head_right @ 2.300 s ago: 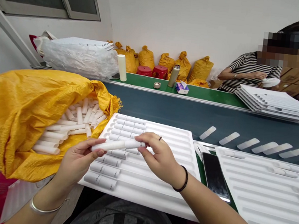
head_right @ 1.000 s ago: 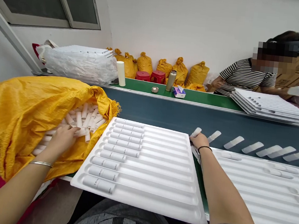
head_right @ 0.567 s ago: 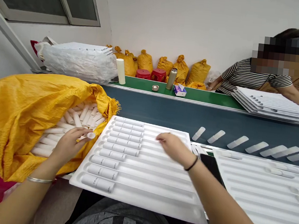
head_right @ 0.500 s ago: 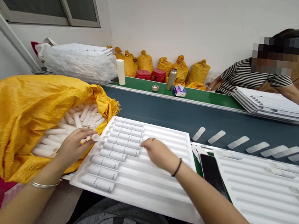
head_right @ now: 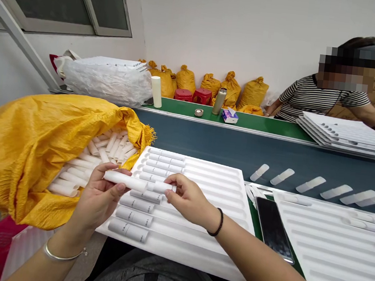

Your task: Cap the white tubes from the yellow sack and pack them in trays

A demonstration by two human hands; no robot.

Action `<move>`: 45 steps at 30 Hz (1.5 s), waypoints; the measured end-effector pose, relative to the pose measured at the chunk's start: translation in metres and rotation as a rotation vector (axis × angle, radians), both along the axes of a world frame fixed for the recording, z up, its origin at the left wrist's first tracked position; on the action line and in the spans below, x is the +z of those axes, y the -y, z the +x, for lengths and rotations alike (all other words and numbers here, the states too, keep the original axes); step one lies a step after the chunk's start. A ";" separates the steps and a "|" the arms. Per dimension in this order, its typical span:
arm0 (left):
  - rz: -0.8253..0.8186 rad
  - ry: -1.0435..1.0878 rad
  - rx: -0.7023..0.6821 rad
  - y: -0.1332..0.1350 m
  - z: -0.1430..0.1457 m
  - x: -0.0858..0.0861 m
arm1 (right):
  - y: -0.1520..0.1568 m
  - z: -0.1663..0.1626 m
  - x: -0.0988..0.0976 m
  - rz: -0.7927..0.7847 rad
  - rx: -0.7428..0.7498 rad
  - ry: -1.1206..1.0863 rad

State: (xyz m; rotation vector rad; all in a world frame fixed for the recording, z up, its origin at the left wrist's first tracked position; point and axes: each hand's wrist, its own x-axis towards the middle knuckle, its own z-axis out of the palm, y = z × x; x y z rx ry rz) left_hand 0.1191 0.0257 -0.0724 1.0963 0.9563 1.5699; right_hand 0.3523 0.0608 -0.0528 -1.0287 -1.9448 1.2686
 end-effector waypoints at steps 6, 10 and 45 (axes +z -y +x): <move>-0.150 -0.310 0.044 0.003 0.005 0.004 | 0.005 0.010 0.009 0.118 -0.051 -0.171; -0.178 -0.571 -0.158 0.011 0.006 0.013 | 0.003 0.019 0.017 0.555 0.070 0.032; -0.107 -1.618 0.328 -0.032 -0.138 -0.070 | -0.104 0.183 -0.024 -0.062 -0.764 1.060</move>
